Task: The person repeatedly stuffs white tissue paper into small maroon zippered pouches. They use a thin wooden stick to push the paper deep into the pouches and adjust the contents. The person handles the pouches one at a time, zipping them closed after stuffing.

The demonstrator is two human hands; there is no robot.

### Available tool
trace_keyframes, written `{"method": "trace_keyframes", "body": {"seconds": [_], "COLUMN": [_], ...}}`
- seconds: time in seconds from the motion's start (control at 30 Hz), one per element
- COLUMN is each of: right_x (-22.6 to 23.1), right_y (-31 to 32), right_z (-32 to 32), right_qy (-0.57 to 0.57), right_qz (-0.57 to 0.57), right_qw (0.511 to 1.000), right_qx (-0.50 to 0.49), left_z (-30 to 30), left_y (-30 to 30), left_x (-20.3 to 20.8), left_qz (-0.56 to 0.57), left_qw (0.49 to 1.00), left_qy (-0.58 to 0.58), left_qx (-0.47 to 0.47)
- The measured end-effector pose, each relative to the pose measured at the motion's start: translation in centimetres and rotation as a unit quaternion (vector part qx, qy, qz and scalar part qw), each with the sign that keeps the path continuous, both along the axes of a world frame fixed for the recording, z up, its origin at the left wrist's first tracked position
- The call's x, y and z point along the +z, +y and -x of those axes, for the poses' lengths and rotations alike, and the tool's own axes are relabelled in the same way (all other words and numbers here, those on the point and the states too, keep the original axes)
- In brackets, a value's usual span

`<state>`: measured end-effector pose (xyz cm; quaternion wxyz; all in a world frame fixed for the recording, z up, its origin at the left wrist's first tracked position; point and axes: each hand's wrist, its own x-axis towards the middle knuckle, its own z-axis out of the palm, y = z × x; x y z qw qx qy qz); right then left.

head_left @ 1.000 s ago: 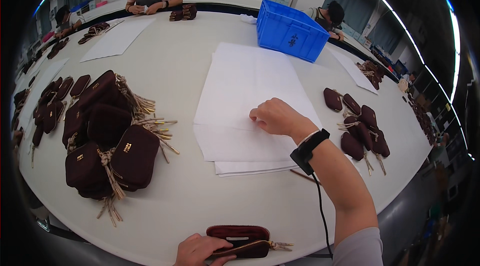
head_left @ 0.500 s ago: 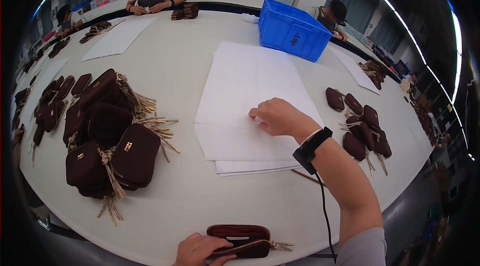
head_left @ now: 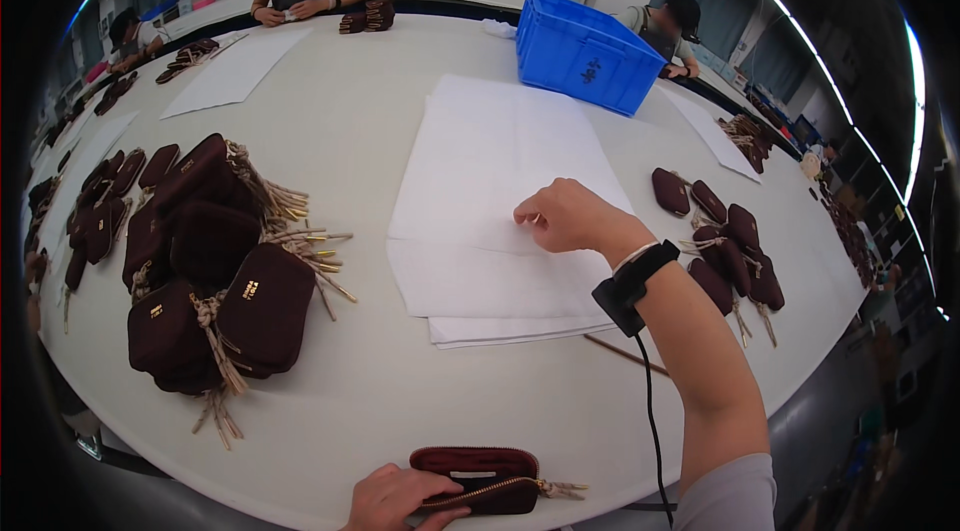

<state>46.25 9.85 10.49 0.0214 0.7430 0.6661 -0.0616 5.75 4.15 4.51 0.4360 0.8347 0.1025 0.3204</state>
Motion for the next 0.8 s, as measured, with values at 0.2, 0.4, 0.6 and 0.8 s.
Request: {"method": "trace_keyframes", "body": {"seconds": [0.2, 0.4, 0.6, 0.8], "right_x": [0.8, 0.7, -0.2, -1.1], "right_y": [-1.3, -1.3, -1.2, -1.1], "right_z": [-0.7, 0.4, 0.0, -0.2], "right_qy": [0.05, 0.007, -0.007, -0.043], "right_qz": [0.025, 0.022, -0.014, -0.044], "right_qw": [0.998, 0.999, 0.998, 0.997], "right_qx": [0.017, 0.034, 0.057, 0.05], "left_z": [-0.1, 0.1, 0.0, 0.1], "left_y": [0.0, 0.0, 0.0, 0.0], "left_x": [0.0, -0.3, -0.2, -1.0], "left_qz": [0.005, -0.014, -0.011, -0.021], "left_qw": [1.0, 0.999, 1.0, 0.999], "left_qy": [-0.003, 0.028, -0.004, 0.036], "left_qx": [0.002, 0.012, 0.0, 0.016]}}
